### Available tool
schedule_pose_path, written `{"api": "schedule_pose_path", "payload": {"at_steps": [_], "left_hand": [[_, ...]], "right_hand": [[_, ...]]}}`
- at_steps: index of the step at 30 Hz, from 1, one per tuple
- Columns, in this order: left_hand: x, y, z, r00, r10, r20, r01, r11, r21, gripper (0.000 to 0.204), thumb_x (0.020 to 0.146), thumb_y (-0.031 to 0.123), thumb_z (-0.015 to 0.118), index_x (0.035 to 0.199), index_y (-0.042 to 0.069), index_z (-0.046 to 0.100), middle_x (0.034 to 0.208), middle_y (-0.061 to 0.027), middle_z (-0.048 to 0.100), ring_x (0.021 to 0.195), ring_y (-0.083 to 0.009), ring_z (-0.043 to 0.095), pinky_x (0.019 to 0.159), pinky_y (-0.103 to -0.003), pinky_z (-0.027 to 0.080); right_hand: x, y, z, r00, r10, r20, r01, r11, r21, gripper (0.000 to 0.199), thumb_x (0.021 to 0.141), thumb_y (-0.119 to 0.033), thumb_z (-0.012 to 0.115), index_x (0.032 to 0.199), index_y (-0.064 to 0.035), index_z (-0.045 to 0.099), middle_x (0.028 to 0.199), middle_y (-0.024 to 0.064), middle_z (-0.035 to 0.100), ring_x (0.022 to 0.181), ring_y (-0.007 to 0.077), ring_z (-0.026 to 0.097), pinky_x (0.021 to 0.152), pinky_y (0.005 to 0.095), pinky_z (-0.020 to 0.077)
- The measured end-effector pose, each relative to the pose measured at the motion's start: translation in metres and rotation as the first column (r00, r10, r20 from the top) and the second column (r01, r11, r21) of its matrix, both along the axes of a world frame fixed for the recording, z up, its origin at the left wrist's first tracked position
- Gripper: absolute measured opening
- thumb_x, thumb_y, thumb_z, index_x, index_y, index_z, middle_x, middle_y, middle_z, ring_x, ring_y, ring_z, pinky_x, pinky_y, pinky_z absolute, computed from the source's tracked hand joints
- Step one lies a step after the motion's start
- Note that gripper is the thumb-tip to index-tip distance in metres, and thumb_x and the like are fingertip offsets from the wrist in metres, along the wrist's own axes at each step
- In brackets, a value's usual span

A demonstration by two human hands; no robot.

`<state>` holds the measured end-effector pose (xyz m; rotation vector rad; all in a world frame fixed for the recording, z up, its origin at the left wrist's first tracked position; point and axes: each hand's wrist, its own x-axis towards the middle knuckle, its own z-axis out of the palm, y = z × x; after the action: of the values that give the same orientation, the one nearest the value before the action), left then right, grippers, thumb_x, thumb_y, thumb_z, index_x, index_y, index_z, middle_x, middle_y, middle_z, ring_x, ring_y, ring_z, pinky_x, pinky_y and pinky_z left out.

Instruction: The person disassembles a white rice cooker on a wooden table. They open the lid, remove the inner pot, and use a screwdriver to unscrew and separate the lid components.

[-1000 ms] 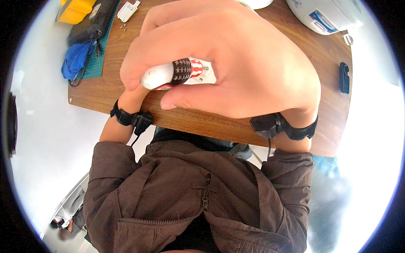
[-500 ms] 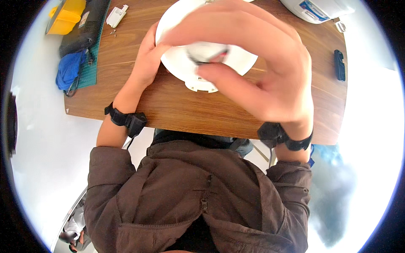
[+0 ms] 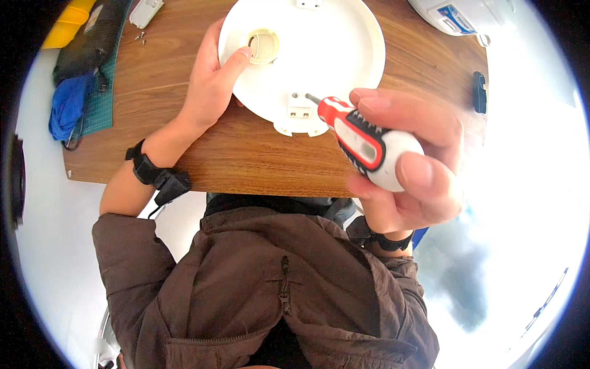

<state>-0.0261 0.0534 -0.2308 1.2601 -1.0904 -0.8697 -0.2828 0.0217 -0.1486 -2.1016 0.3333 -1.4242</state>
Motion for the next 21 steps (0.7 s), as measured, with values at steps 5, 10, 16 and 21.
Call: {"api": "schedule_pose_path", "payload": {"at_steps": [5, 10, 16, 21], "left_hand": [[0.001, -0.011, -0.009, 0.999, 0.003, -0.052, -0.010, 0.991, -0.134, 0.046, 0.099, 0.004, 0.054, 0.143, -0.005, 0.042, 0.128, -0.0159, 0.061, 0.113, -0.0183, 0.061, 0.095, -0.032, 0.050], [0.008, -0.010, -0.012, 0.996, -0.045, -0.083, 0.034, 0.991, -0.127, 0.050, 0.100, 0.005, 0.051, 0.145, -0.006, 0.032, 0.135, -0.0184, 0.052, 0.123, -0.0217, 0.054, 0.104, -0.036, 0.045], [0.008, -0.003, 0.003, 0.993, -0.010, -0.118, 0.008, 1.000, -0.019, 0.047, 0.102, 0.010, 0.051, 0.142, -0.009, 0.035, 0.137, -0.0247, 0.056, 0.125, -0.0285, 0.059, 0.105, -0.039, 0.048], [0.010, -0.008, -0.010, 0.997, 0.053, 0.049, -0.048, 0.993, -0.110, 0.047, 0.102, 0.011, 0.051, 0.142, -0.008, 0.035, 0.130, -0.0239, 0.059, 0.106, -0.0238, 0.067, 0.089, -0.036, 0.055]], "right_hand": [[0.000, -0.005, 0.008, 0.980, -0.078, -0.183, 0.027, 0.964, -0.263, 0.045, 0.101, -0.041, 0.065, 0.142, -0.0308, 0.053, 0.128, 0.0203, 0.058, 0.112, 0.0342, 0.066, 0.086, 0.0372, 0.0607], [-0.015, -0.016, 0.005, 0.976, 0.113, -0.186, -0.147, 0.972, -0.181, 0.046, 0.096, -0.049, 0.068, 0.139, -0.0344, 0.058, 0.128, 0.0160, 0.057, 0.119, 0.0340, 0.061, 0.086, 0.0335, 0.0584], [-0.005, -0.013, 0.006, 0.988, 0.103, -0.114, -0.112, 0.991, -0.076, 0.050, 0.106, -0.050, 0.050, 0.145, -0.0199, 0.051, 0.131, 0.0267, 0.055, 0.123, 0.0389, 0.059, 0.097, 0.0437, 0.0593], [0.010, -0.002, 0.004, 0.993, 0.003, 0.120, -0.013, 0.997, 0.082, 0.046, 0.109, -0.044, 0.043, 0.147, -0.0177, 0.048, 0.133, 0.0305, 0.055, 0.115, 0.0386, 0.063, 0.100, 0.0483, 0.0564]]}}
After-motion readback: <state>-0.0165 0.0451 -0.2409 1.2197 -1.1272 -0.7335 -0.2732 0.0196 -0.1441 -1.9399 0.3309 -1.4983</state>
